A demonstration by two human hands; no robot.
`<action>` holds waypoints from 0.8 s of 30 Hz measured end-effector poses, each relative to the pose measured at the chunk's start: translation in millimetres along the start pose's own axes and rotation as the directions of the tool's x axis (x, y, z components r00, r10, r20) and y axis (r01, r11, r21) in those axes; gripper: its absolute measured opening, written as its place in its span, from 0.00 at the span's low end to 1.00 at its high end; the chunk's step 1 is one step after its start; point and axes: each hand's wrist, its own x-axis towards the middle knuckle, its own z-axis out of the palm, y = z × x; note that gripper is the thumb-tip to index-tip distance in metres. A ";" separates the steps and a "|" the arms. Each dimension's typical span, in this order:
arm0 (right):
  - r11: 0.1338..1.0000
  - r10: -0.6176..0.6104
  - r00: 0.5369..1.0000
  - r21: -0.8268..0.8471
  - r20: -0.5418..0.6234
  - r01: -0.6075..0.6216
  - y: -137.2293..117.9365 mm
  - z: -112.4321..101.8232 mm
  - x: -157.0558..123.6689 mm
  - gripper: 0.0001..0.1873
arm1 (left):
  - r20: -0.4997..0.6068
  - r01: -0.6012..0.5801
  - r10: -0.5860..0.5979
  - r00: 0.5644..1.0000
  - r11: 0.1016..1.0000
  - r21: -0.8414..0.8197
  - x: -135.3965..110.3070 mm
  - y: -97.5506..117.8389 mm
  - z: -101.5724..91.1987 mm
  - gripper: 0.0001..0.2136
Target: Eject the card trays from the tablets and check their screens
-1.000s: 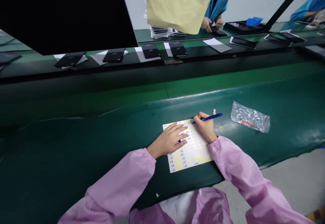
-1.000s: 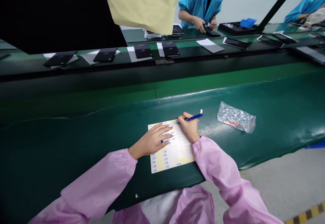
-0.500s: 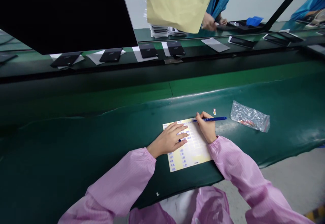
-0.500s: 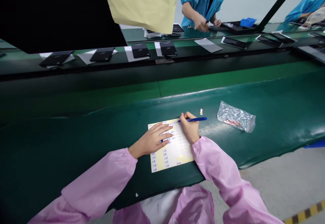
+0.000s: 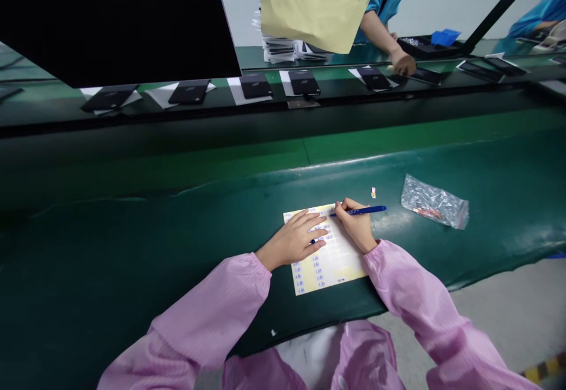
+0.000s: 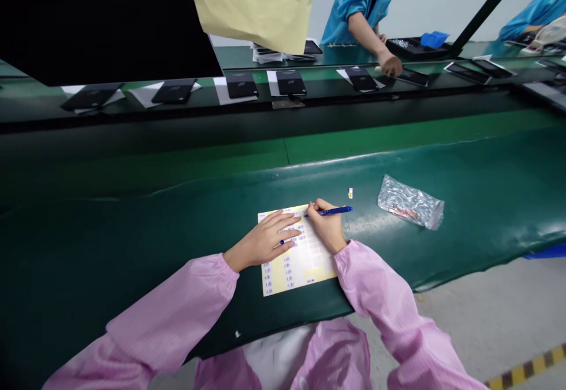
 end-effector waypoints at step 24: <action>1.000 -0.003 1.000 0.029 -0.028 0.003 2.1 0.4 0.0 0.20 | 0.030 0.022 -0.021 0.999 0.999 -0.030 0.3 -0.1 -0.6 0.18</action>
